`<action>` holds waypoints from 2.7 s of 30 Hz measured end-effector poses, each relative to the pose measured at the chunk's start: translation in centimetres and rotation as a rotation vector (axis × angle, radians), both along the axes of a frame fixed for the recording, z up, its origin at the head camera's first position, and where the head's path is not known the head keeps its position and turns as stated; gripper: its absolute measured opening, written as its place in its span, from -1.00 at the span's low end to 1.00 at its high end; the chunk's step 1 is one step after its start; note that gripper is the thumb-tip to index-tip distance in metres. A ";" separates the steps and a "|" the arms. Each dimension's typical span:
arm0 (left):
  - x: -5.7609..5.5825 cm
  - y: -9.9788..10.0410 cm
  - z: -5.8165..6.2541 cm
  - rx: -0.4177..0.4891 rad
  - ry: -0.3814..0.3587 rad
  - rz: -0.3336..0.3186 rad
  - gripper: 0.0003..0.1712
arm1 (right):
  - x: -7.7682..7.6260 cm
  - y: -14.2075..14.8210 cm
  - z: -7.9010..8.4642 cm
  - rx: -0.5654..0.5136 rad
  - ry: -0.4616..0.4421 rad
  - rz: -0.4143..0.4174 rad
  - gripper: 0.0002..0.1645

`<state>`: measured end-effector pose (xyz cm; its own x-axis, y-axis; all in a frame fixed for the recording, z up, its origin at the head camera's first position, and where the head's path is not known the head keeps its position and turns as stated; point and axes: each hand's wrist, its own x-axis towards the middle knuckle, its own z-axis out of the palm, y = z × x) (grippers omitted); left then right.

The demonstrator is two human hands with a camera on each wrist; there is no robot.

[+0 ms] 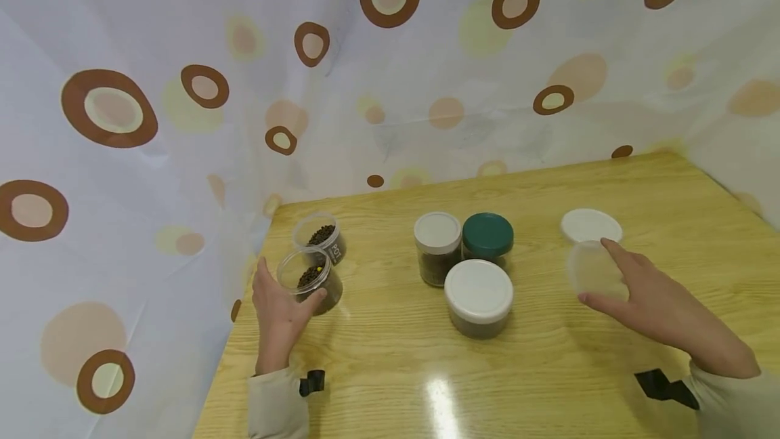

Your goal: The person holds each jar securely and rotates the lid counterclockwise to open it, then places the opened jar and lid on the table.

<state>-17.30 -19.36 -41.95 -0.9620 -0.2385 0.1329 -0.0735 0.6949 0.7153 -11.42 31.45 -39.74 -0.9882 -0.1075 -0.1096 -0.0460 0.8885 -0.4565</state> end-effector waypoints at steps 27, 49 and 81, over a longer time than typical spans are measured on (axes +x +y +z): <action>4.1 5.4 2.2 0.028 0.432 -0.138 -0.48 | -5.0 5.4 -6.2 0.176 -0.015 0.013 0.09; 5.2 9.8 -0.5 -0.026 0.249 -0.346 -0.50 | -3.8 4.6 -4.9 0.026 0.130 0.086 -0.04; 3.1 18.3 -0.7 -0.293 0.192 -0.673 -0.16 | 0.5 -4.9 -2.0 -0.363 0.359 0.246 -0.24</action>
<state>-14.24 -1.04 -42.69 -0.8409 0.4630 0.2800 0.5410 0.7091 0.4522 -10.92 26.58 -41.70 -0.8976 -0.3073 0.3160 -0.4408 0.6213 -0.6479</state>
